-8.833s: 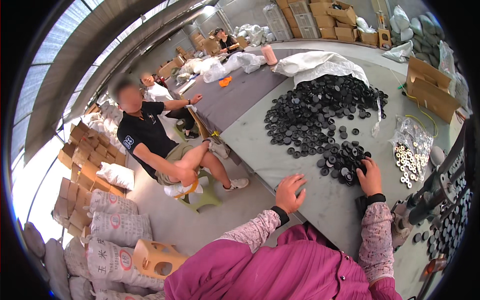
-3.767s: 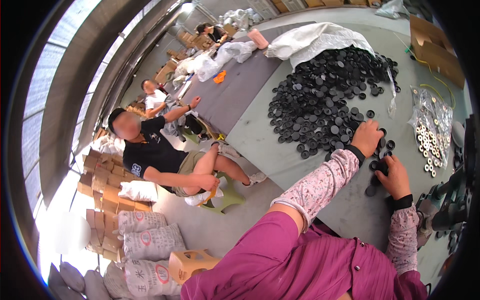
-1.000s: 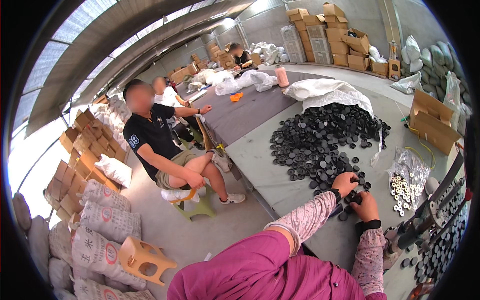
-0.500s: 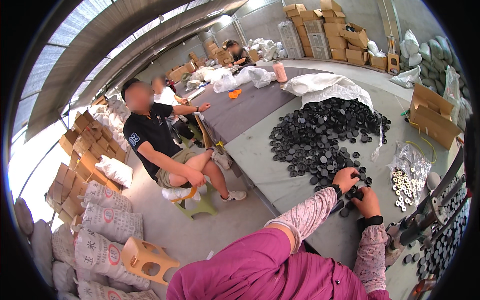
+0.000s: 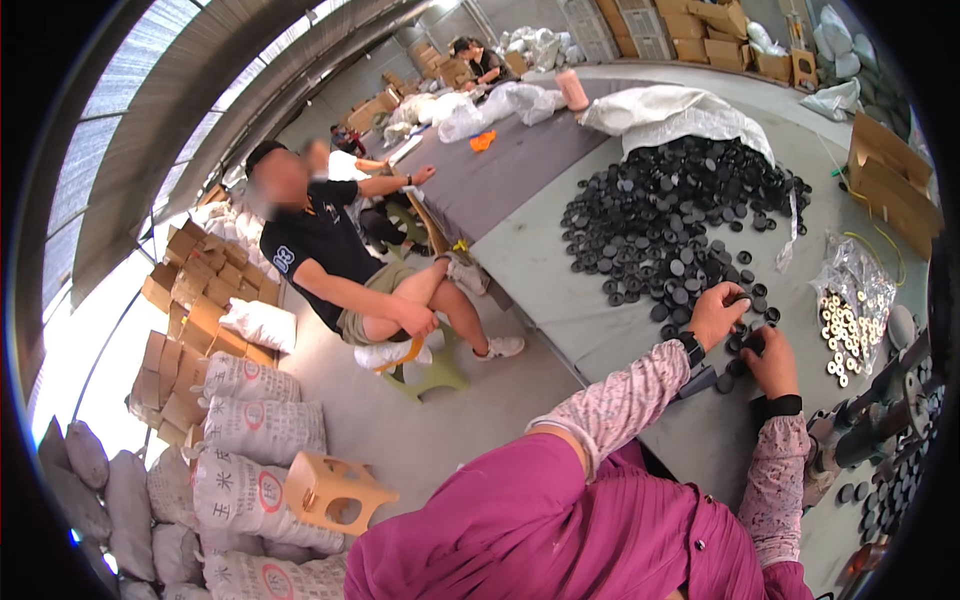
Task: Using a manual press to assemble small plastic parts and metal washers.
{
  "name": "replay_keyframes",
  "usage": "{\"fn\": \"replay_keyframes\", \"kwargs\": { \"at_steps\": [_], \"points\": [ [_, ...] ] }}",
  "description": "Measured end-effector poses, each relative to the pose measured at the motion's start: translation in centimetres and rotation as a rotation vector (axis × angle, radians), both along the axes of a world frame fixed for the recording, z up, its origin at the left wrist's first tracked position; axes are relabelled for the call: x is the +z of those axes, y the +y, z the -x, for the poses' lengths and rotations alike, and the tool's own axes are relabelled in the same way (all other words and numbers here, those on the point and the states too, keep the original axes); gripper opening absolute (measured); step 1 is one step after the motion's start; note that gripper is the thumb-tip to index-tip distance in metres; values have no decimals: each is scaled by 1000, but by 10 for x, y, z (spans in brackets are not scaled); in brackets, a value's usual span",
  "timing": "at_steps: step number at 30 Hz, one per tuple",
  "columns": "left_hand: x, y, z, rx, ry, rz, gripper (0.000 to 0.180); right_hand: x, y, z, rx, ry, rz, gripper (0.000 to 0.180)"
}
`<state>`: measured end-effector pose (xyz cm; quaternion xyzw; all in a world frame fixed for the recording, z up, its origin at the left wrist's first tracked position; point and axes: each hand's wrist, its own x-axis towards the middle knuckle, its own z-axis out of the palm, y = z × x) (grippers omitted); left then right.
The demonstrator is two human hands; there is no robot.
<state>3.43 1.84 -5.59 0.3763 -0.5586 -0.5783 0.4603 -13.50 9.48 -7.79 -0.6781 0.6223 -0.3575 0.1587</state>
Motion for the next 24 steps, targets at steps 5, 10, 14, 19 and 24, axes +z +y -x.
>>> {"fn": "replay_keyframes", "kwargs": {
  "at_steps": [5,10,14,19,24],
  "points": [
    [-9,64,-26,-202,49,-344,20,13,-4,-12,-12,27,-29,31],
    [-24,76,-33,-349,68,-330,18,2,-3,-9,5,-5,33,36],
    [-27,78,-39,-332,121,-307,8,2,-2,-11,-11,53,22,34],
    [-34,89,-37,-374,55,-123,14,-10,-2,-6,-25,86,38,33],
    [-26,91,-36,-353,-59,11,10,-8,-5,-5,-37,78,49,33]
  ]
}}
